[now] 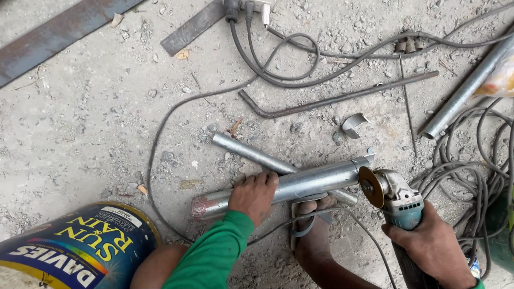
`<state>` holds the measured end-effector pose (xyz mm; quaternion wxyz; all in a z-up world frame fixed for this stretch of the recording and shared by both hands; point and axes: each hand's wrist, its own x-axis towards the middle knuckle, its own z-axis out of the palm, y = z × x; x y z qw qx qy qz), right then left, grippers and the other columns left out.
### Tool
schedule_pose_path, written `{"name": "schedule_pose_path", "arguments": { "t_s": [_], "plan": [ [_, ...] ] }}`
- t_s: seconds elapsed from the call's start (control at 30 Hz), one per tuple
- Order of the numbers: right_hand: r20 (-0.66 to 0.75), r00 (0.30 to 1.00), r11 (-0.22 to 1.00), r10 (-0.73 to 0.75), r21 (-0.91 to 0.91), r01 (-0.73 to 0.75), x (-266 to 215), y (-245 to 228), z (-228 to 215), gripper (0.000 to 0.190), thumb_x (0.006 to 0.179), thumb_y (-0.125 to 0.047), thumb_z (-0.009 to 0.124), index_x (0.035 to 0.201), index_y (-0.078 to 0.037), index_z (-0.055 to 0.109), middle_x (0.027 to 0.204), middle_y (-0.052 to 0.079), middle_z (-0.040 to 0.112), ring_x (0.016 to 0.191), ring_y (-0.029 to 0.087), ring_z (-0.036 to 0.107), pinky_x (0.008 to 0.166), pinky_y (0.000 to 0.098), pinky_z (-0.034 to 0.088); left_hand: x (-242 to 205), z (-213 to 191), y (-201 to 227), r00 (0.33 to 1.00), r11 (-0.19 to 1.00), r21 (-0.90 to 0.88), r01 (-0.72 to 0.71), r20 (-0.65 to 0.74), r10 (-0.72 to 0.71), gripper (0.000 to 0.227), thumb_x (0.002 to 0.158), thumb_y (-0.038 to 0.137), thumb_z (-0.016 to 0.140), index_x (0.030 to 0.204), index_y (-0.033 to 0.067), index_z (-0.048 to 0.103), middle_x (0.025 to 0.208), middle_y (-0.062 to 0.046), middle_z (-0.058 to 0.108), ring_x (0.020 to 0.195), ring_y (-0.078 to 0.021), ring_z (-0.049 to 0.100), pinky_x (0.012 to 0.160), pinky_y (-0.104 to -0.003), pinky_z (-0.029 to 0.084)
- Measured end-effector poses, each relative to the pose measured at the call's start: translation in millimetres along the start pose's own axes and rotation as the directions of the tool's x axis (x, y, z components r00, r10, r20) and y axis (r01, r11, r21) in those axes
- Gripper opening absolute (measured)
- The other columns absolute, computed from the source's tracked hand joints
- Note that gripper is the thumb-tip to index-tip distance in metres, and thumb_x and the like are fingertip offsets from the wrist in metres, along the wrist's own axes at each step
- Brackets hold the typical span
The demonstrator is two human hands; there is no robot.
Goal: Cutting a notch in a metal pipe with an angle grinder and fitting another pipe into it
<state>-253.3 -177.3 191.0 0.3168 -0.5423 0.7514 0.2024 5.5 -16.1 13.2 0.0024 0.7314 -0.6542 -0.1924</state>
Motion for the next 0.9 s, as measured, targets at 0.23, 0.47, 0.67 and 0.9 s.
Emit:
{"name": "schedule_pose_path", "arguments": {
  "t_s": [0.23,0.47,0.67,0.9],
  "plan": [
    [-0.001,1.000,0.996,0.025,-0.084,-0.025,3.0,-0.7,3.8,0.059,0.079,-0.026,0.086,0.128,-0.007,0.059,0.111,0.022,0.079,0.099,0.038,0.074,0.093,0.0447,0.056,-0.2,-0.7,1.1,1.000,1.000,-0.016,0.016,0.010,-0.016,0.085,0.069,0.042,0.094,0.134,0.0090,0.050,0.117,-0.015,0.069,0.098,-0.0344,0.070,0.090,-0.051,0.057],
    [0.010,0.999,0.995,0.044,-0.090,-0.043,-5.5,-17.3,0.5,0.065,0.080,-0.026,0.086,0.135,-0.007,0.057,0.117,0.024,0.078,0.104,0.040,0.074,0.097,0.0460,0.056,5.9,-26.4,-1.8,0.973,0.997,-0.071,0.018,0.230,-0.001,0.086,0.080,0.047,0.088,0.143,0.0093,0.043,0.123,-0.015,0.063,0.103,-0.0322,0.067,0.081,-0.046,0.062],
    [-0.017,0.998,0.987,0.064,-0.148,-0.065,2.0,-12.0,4.5,0.065,0.079,-0.028,0.086,0.134,-0.008,0.058,0.115,0.025,0.078,0.104,0.041,0.073,0.095,0.0473,0.055,7.5,-30.0,-4.4,0.969,0.995,-0.097,0.013,0.246,0.011,0.081,0.082,0.049,0.086,0.141,0.0090,0.045,0.118,-0.015,0.065,0.097,-0.0326,0.068,0.077,-0.047,0.062],
    [-0.033,0.997,0.984,0.074,-0.157,-0.079,-2.2,-17.3,5.8,0.071,0.081,-0.028,0.084,0.141,-0.007,0.054,0.120,0.028,0.075,0.108,0.044,0.072,0.098,0.0492,0.055,7.6,-34.0,-5.2,0.962,0.996,-0.088,-0.001,0.272,0.025,0.082,0.084,0.049,0.085,0.142,0.0088,0.044,0.114,-0.014,0.064,0.091,-0.0297,0.069,0.074,-0.046,0.063]
  ]
}}
